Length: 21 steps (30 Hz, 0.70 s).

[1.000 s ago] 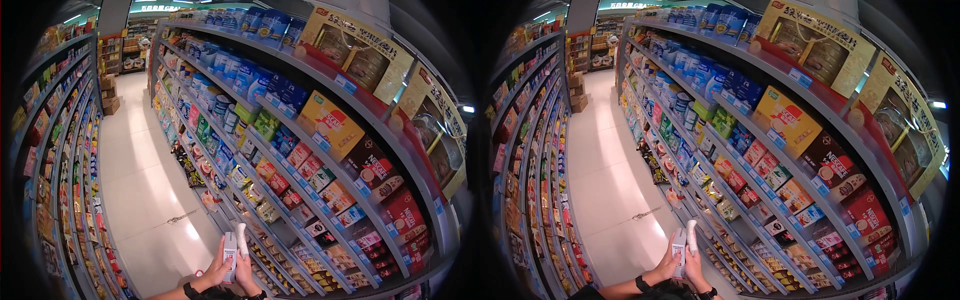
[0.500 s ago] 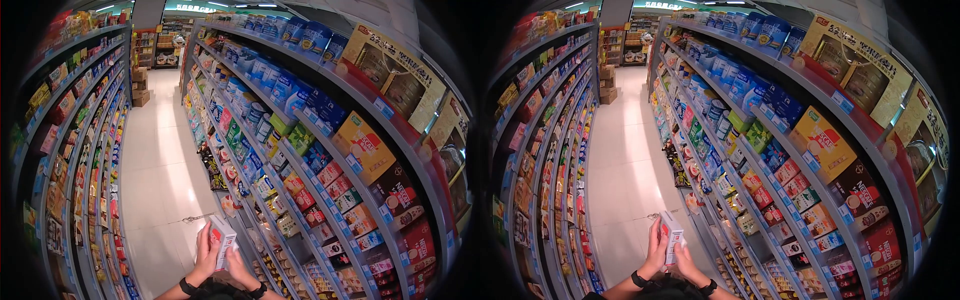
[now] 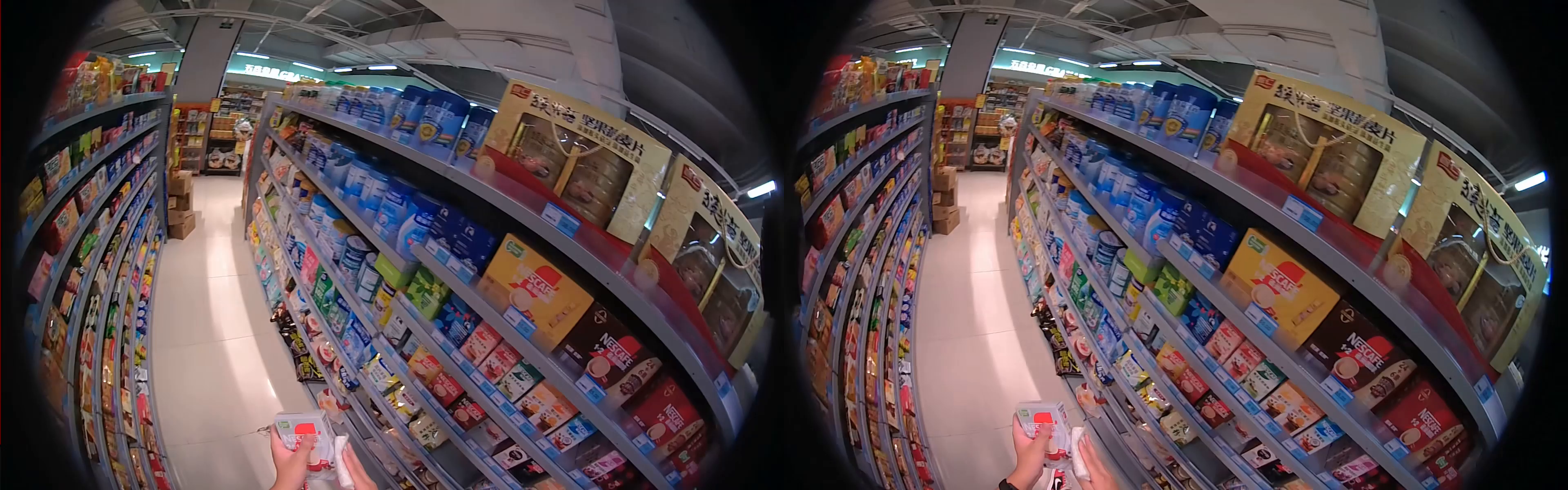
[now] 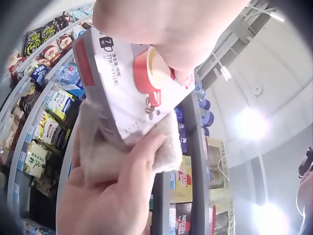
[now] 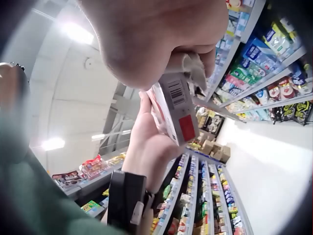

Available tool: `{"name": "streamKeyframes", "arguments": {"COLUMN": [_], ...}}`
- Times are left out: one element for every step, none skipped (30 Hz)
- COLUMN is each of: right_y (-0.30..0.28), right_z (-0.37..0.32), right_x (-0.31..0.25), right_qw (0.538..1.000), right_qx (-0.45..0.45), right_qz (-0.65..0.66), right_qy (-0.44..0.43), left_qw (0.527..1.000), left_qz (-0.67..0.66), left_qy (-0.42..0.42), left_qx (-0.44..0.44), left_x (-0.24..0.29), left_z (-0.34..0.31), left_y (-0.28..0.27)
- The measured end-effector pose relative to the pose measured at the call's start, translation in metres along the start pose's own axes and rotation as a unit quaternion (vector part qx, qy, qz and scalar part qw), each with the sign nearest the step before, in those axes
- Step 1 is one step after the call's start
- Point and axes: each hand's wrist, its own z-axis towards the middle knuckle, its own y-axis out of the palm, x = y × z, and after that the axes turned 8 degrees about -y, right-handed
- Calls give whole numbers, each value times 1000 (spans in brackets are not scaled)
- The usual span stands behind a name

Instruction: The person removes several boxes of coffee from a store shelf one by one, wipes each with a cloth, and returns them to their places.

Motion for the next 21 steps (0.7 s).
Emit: {"name": "streamKeyframes", "arguments": {"right_y": [-10, -23, -36, -47, -57, -66, -73, -73, -72, -75, -80, -90, -79, -71, -74, -70, -63, -60, -60, -62, -65], "right_z": [0, 1, 1, -1, -4, -8, -15, -34, -53, -75, -87, -78, -93, -111, -105, -110, -119, -121, -123, -125, -127], "right_x": [3, 8, 11, 11, 11, 11, 10, 20, 31, 36, 37, 23, 26, 20, 6, 7, 8, 6, 5, 8, 11], "right_qw": [995, 980, 954, 915, 866, 805, 734, 762, 787, 874, 933, 955, 958, 955, 950, 958, 965, 966, 971, 971, 969], "right_qx": [0, 0, 2, 9, 18, 31, 44, 102, 157, 97, 32, 44, 11, -26, -65, -55, -46, -61, -81, -91, -102], "right_qz": [36, 73, 112, 153, 195, 238, 281, 265, 246, 131, 11, 33, 29, 1, -25, -2, 21, 46, 52, 78, 105], "right_qy": [95, 187, 280, 372, 461, 543, 617, 582, 543, 457, 359, 292, 286, 297, 306, 282, 259, 247, 218, 208, 198], "left_qw": [1000, 999, 996, 984, 961, 949, 925, 895, 833, 761, 677, 670, 637, 599, 594, 636, 677, 717, 754, 789, 821], "left_qz": [-1, 15, 35, 33, 225, 237, 249, 349, 448, 513, 567, 568, 612, 653, 656, 625, 593, 559, 523, 486, 448], "left_qy": [-1, 15, 31, -130, 114, 59, 1, 20, 71, 157, 242, 244, 176, 108, 110, 121, 129, 136, 143, 149, 153], "left_qx": [-13, -43, -72, -120, -112, -201, -287, -277, -317, -364, -403, -411, -434, -451, -453, -436, -416, -395, -371, -346, -319], "left_x": [-9, -24, -39, -52, -76, -76, -74, -79, -67, -78, -91, -100, -106, -110, -109, -109, -109, -108, -107, -105, -103], "left_z": [2, 1, -5, -19, -19, -27, -37, -48, -59, -62, -63, -66, -67, -66, -66, -66, -67, -68, -68, -70, -71], "left_y": [6, 14, 19, 20, 21, 28, 33, 36, 41, 39, 34, 34, 34, 35, 36, 38, 39, 38, 37, 35, 33]}}
